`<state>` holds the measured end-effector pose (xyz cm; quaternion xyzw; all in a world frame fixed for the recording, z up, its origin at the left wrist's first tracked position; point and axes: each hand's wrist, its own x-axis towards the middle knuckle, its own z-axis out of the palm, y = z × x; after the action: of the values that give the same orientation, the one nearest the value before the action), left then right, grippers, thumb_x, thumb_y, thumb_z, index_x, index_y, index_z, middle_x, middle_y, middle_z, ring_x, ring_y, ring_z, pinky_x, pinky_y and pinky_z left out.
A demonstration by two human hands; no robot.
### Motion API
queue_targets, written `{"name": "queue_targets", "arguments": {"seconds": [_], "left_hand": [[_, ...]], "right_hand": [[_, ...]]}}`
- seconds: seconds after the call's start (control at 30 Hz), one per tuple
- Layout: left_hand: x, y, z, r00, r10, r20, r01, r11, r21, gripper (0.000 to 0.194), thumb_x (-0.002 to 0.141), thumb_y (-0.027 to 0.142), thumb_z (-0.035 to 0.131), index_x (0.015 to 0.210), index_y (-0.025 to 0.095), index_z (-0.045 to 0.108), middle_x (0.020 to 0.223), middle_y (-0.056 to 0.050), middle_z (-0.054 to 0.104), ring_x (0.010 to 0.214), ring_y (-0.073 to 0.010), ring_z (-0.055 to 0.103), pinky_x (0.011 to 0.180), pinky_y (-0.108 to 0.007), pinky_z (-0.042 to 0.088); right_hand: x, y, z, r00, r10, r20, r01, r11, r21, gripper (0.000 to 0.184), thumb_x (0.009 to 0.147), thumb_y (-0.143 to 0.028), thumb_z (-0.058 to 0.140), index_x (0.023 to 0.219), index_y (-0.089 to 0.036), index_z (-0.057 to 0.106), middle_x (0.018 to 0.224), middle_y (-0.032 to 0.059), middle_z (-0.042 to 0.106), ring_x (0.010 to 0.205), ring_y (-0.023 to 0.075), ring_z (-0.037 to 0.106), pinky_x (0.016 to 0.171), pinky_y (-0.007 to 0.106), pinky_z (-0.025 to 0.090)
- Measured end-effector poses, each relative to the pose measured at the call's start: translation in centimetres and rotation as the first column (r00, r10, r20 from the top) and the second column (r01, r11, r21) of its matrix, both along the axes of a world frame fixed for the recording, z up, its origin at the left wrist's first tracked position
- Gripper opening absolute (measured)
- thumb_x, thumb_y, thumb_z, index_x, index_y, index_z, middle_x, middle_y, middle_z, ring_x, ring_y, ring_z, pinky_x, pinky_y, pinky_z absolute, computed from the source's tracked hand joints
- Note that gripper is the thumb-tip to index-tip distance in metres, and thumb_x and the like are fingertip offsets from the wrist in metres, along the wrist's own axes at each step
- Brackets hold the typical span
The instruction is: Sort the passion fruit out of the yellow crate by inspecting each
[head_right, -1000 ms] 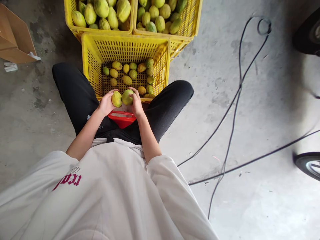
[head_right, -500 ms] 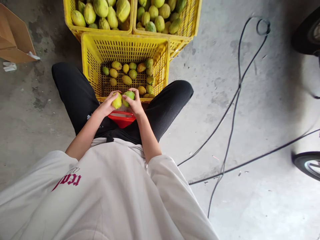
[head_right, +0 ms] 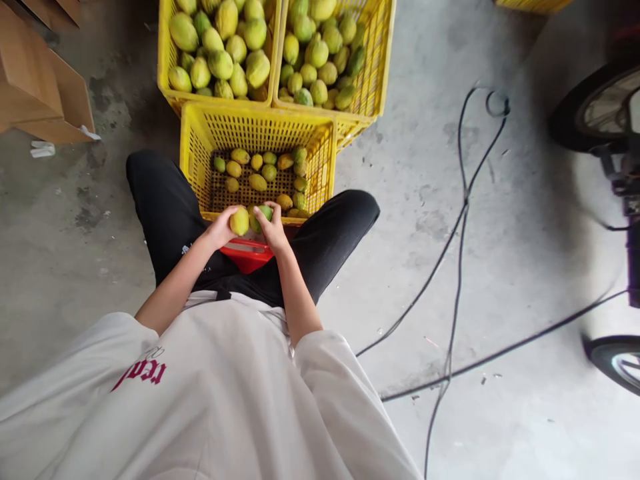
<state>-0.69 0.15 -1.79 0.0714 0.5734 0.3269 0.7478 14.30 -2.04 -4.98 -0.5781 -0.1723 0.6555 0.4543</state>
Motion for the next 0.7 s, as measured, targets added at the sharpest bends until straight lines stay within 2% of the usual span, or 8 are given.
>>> {"name": "queue_targets", "arguments": {"seconds": [0.07, 0.13, 0.17, 0.27, 0.37, 0.53, 0.63, 0.7], "left_hand": [[0.0, 0.0, -0.3, 0.996, 0.019, -0.086, -0.024, 0.998, -0.056, 0.01, 0.102, 0.029, 0.065, 0.098, 0.023, 0.058, 0.078, 0.004, 0.066, 0.061, -0.0123, 0.065, 0.052, -0.021, 0.044], [-0.2, 0.0, -0.7, 0.982, 0.023, -0.188, -0.043, 0.994, -0.1, 0.013, 0.101, 0.03, 0.066, 0.099, 0.023, 0.055, 0.075, 0.005, 0.063, 0.056, -0.0123, 0.062, 0.049, -0.021, 0.041], [-0.3, -0.1, -1.0, 0.976, 0.034, -0.214, -0.056, 0.993, -0.1, 0.014, 0.101, 0.03, 0.066, 0.1, 0.023, 0.054, 0.074, 0.004, 0.062, 0.053, -0.0123, 0.06, 0.047, -0.021, 0.039], [-0.6, -0.1, -1.7, 0.958, 0.084, -0.273, -0.112, 0.99, -0.088, 0.011, 0.103, 0.029, 0.062, 0.102, 0.024, 0.052, 0.074, 0.004, 0.06, 0.052, -0.0119, 0.059, 0.044, -0.02, 0.033], [-0.6, -0.1, -2.4, 0.951, 0.116, -0.287, -0.146, 0.986, -0.085, 0.011, 0.102, 0.029, 0.062, 0.101, 0.024, 0.051, 0.076, 0.003, 0.061, 0.053, -0.0116, 0.059, 0.045, -0.02, 0.034], [-0.1, -0.4, -3.2, 0.957, 0.099, -0.271, -0.133, 0.985, -0.111, 0.015, 0.098, 0.03, 0.066, 0.098, 0.024, 0.053, 0.071, 0.003, 0.059, 0.05, -0.0134, 0.055, 0.044, -0.022, 0.028], [0.2, -0.6, -3.5, 0.964, 0.088, -0.252, -0.121, 0.986, -0.119, 0.024, 0.093, 0.034, 0.073, 0.098, 0.024, 0.052, 0.069, 0.006, 0.056, 0.047, -0.0127, 0.053, 0.046, -0.022, 0.026], [0.3, -0.5, -3.6, 0.971, 0.096, -0.219, -0.12, 0.987, -0.103, 0.025, 0.092, 0.039, 0.071, 0.1, 0.024, 0.053, 0.068, 0.007, 0.055, 0.047, -0.0124, 0.053, 0.048, -0.022, 0.027]], "right_hand": [[-0.2, 0.0, 0.1, 0.998, -0.054, -0.01, 0.053, 0.994, -0.1, 0.049, 0.07, -0.036, 0.081, 0.11, -0.03, 0.053, 0.096, -0.006, 0.06, 0.084, 0.0141, 0.062, 0.062, 0.02, 0.052], [-0.1, -0.1, 0.3, 0.996, -0.093, -0.012, 0.087, 0.963, -0.254, 0.049, 0.066, -0.031, 0.078, 0.108, -0.03, 0.051, 0.089, -0.0067, 0.061, 0.08, 0.0161, 0.063, 0.056, 0.021, 0.049], [-0.1, -0.2, 0.3, 0.995, -0.095, -0.001, 0.091, 0.955, -0.281, 0.05, 0.064, -0.03, 0.078, 0.106, -0.03, 0.05, 0.086, -0.0066, 0.061, 0.077, 0.0171, 0.064, 0.055, 0.021, 0.049], [0.2, -0.4, 0.3, 0.996, -0.085, 0.029, 0.09, 0.954, -0.285, 0.059, 0.058, -0.03, 0.084, 0.101, -0.03, 0.045, 0.08, -0.006, 0.06, 0.071, 0.0194, 0.065, 0.051, 0.023, 0.047], [0.4, -0.6, -0.2, 0.995, -0.08, 0.061, 0.093, 0.957, -0.275, 0.062, 0.053, -0.033, 0.085, 0.099, -0.03, 0.044, 0.078, -0.0054, 0.062, 0.064, 0.0193, 0.064, 0.046, 0.024, 0.045], [0.2, -0.8, -1.4, 0.995, -0.047, 0.091, 0.07, 0.96, -0.271, 0.072, 0.046, -0.039, 0.094, 0.094, -0.031, 0.041, 0.069, -0.0073, 0.059, 0.058, 0.0202, 0.062, 0.043, 0.025, 0.044], [-0.3, -0.8, -2.0, 0.997, -0.038, 0.072, 0.055, 0.968, -0.247, 0.076, 0.041, -0.043, 0.095, 0.094, -0.03, 0.042, 0.067, -0.0092, 0.059, 0.055, 0.0182, 0.061, 0.044, 0.024, 0.044], [-0.5, -0.6, -2.3, 0.998, -0.042, 0.044, 0.05, 0.975, -0.216, 0.075, 0.04, -0.046, 0.094, 0.095, -0.029, 0.044, 0.065, -0.0098, 0.059, 0.052, 0.016, 0.057, 0.044, 0.023, 0.042]]}}
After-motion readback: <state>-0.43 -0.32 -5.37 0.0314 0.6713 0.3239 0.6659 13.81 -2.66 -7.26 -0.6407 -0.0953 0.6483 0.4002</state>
